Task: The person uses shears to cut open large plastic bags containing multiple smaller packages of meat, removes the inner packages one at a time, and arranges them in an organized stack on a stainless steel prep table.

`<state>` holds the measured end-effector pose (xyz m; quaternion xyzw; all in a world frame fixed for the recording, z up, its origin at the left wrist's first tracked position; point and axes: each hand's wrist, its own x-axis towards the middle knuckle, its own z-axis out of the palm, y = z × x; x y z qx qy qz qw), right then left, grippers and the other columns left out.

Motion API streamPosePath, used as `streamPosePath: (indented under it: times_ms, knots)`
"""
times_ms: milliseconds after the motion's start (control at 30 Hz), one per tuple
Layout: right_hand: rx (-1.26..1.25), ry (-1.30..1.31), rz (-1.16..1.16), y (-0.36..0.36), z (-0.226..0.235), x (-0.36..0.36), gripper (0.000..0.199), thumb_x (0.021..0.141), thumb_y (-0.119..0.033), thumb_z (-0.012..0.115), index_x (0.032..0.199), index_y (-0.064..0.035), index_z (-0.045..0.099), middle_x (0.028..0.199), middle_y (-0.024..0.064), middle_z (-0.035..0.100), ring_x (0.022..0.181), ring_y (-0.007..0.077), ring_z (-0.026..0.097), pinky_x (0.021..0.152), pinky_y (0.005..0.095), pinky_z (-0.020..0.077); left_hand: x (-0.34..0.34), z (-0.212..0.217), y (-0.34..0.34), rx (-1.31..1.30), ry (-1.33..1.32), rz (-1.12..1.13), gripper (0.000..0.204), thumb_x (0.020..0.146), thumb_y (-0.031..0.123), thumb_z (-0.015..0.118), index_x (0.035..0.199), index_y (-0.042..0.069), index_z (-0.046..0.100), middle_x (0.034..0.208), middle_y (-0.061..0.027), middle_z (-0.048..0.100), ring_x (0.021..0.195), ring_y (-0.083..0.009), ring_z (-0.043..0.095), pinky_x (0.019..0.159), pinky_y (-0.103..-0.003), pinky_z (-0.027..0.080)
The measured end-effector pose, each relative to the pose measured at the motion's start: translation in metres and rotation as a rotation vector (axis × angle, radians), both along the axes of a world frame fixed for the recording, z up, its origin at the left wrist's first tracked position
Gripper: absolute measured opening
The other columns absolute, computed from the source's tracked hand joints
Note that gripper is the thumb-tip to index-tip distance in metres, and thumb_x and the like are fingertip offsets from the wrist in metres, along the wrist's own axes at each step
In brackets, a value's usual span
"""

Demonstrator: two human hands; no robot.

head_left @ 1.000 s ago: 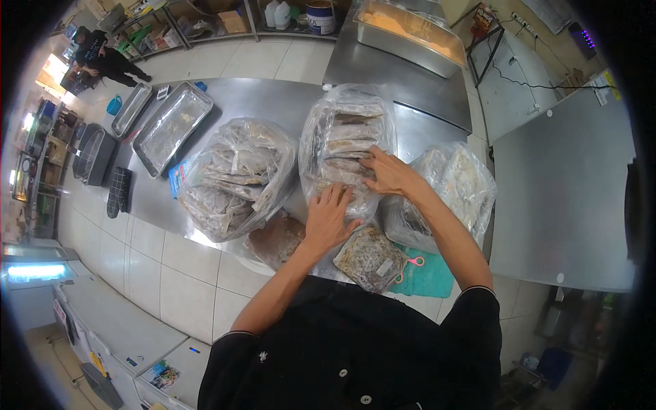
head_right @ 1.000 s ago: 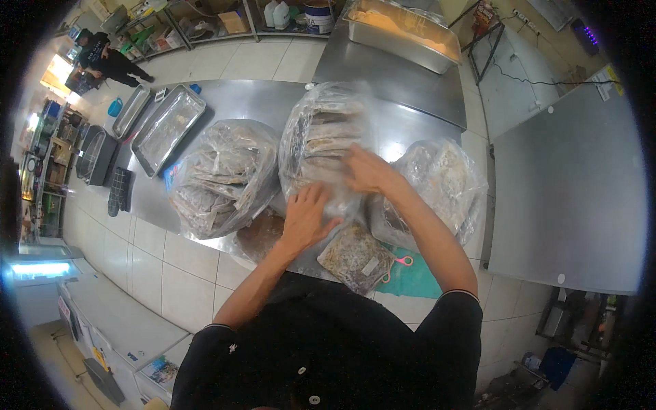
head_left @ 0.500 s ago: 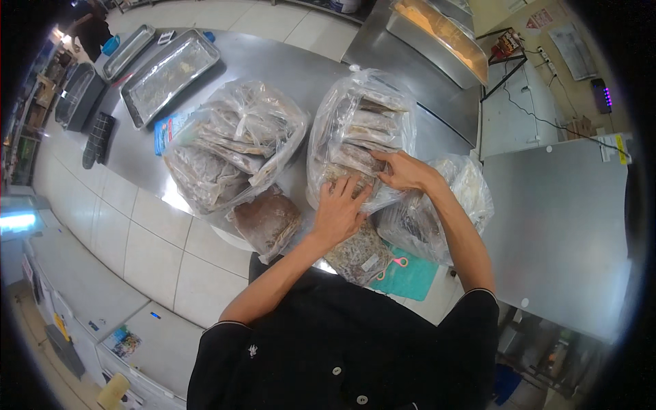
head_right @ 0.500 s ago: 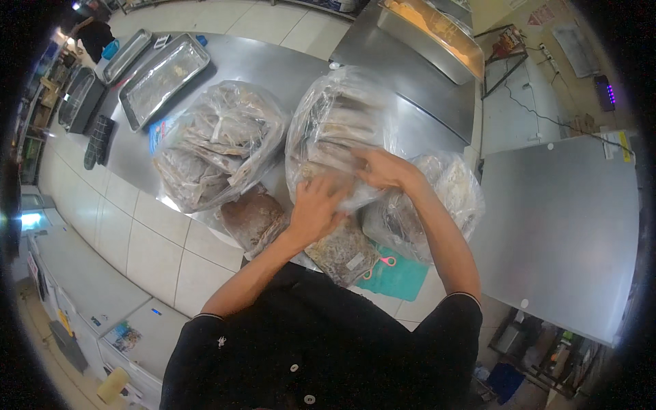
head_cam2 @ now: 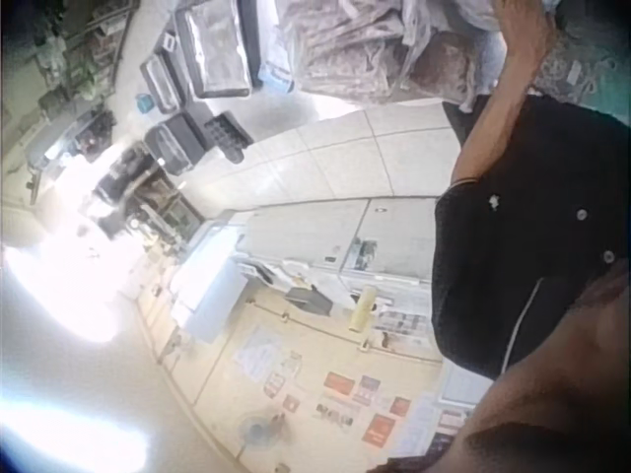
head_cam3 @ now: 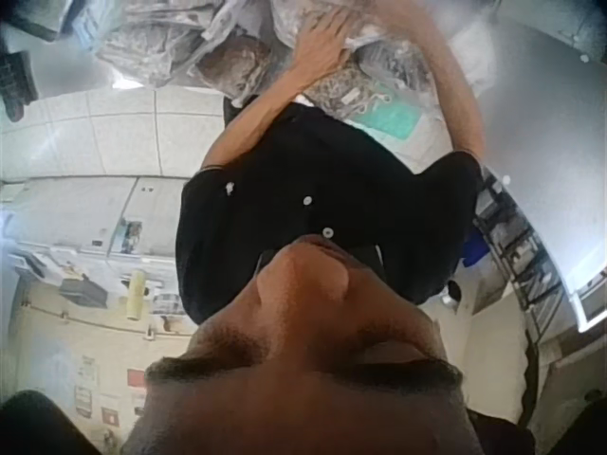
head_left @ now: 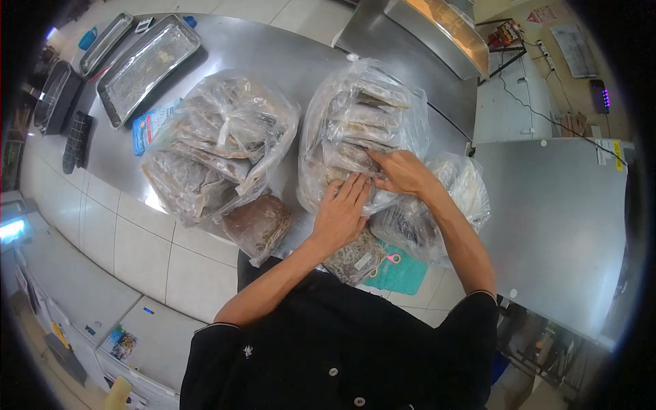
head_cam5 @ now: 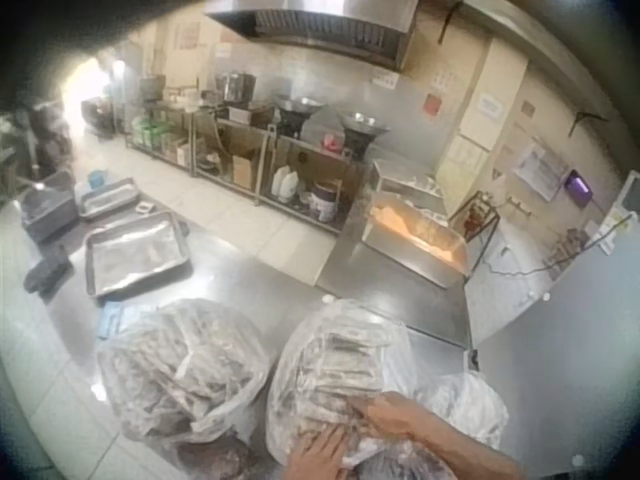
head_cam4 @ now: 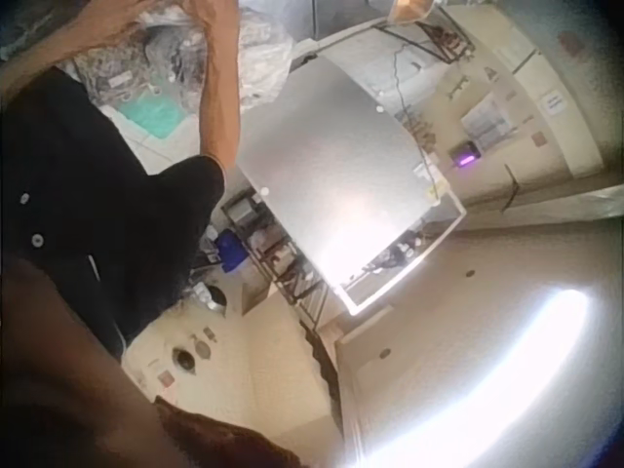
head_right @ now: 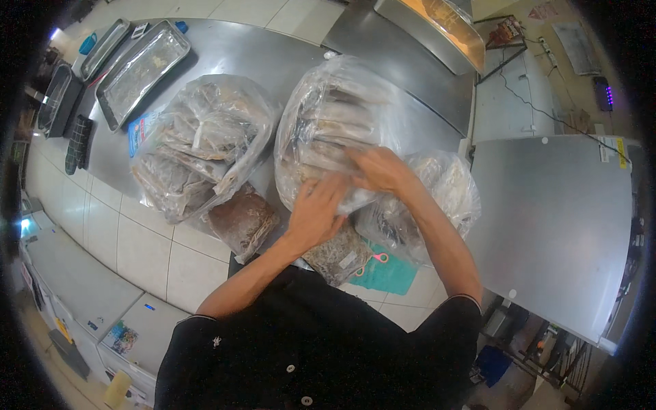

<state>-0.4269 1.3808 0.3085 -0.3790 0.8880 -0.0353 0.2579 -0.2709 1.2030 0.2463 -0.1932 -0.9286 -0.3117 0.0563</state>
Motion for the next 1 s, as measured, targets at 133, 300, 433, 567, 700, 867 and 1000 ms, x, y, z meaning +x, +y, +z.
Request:
streamPosePath:
  times_ms: [133, 300, 433, 567, 700, 867, 1000]
  knots:
    - [-0.088, 0.076, -0.025, 0.008, -0.013, 0.001, 0.061, 0.084, -0.026, 0.077, 0.137, -0.0027, 0.058, 0.101, 0.0254, 0.073, 0.094, 0.0492, 0.07, 0.084, 0.0556, 0.056, -0.006, 0.0, 0.0, -0.004, -0.036, -0.023, 0.071, 0.084, 0.032, 0.075, 0.143, -0.002, 0.054, 0.156, -0.0169, 0.049, 0.148, -0.0302, 0.041, 0.116, -0.046, 0.032]
    - [-0.226, 0.244, -0.086, 0.005, -0.033, -0.001, 0.05, 0.084, -0.026, 0.078, 0.124, -0.0036, 0.06, 0.098, 0.0228, 0.074, 0.088, 0.0462, 0.071, 0.075, 0.0545, 0.0572, -0.008, -0.003, -0.003, -0.016, -0.008, -0.034, 0.07, 0.085, 0.034, 0.076, 0.142, -0.001, 0.055, 0.157, -0.017, 0.05, 0.149, -0.0303, 0.041, 0.115, -0.045, 0.034]
    - [-0.374, 0.423, -0.122, 0.011, -0.051, -0.001, 0.037, 0.085, -0.025, 0.08, 0.107, -0.0057, 0.058, 0.086, 0.0179, 0.073, 0.074, 0.0409, 0.072, 0.062, 0.049, 0.0566, -0.008, -0.003, -0.004, -0.033, 0.022, -0.021, 0.069, 0.086, 0.035, 0.075, 0.142, 0.0, 0.055, 0.156, -0.017, 0.05, 0.149, -0.0302, 0.042, 0.116, -0.045, 0.034]
    - [-0.539, 0.582, -0.28, 0.0, -0.053, 0.004, 0.036, 0.084, -0.018, 0.085, 0.087, -0.0055, 0.052, 0.064, 0.0114, 0.067, 0.058, 0.0358, 0.07, 0.053, 0.0421, 0.0538, -0.012, -0.004, -0.004, -0.03, 0.045, 0.015, 0.068, 0.088, 0.036, 0.073, 0.143, 0.0, 0.055, 0.157, -0.0171, 0.05, 0.149, -0.0299, 0.042, 0.118, -0.044, 0.033]
    - [-0.53, 0.536, -0.534, -0.008, -0.052, 0.01, 0.031, 0.09, -0.013, 0.08, 0.085, -0.0044, 0.05, 0.062, 0.0152, 0.064, 0.057, 0.0363, 0.069, 0.054, 0.0415, 0.0529, -0.013, -0.009, -0.001, 0.048, 0.079, 0.047, 0.065, 0.084, 0.027, 0.079, 0.14, 0.003, 0.057, 0.153, -0.0156, 0.054, 0.146, -0.0307, 0.045, 0.117, -0.045, 0.035]
    - [-0.537, 0.348, -0.915, -0.007, -0.065, 0.02, 0.027, 0.098, -0.014, 0.07, 0.096, 0.0007, 0.048, 0.076, 0.0222, 0.069, 0.064, 0.038, 0.071, 0.062, 0.0433, 0.0538, -0.007, -0.014, 0.003, 0.137, 0.099, 0.1, 0.064, 0.081, 0.027, 0.082, 0.136, 0.003, 0.06, 0.142, -0.0149, 0.058, 0.137, -0.0318, 0.052, 0.115, -0.046, 0.038]
    - [-0.484, 0.28, -1.042, -0.021, -0.075, 0.032, 0.035, 0.095, -0.013, 0.062, 0.117, 0.0088, 0.045, 0.107, 0.0382, 0.068, 0.106, 0.0524, 0.068, 0.089, 0.0531, 0.0529, 0.0, -0.02, -0.001, 0.081, 0.165, 0.151, 0.058, 0.082, 0.032, 0.081, 0.128, 0.003, 0.06, 0.136, -0.0132, 0.058, 0.129, -0.0272, 0.054, 0.113, -0.042, 0.039]
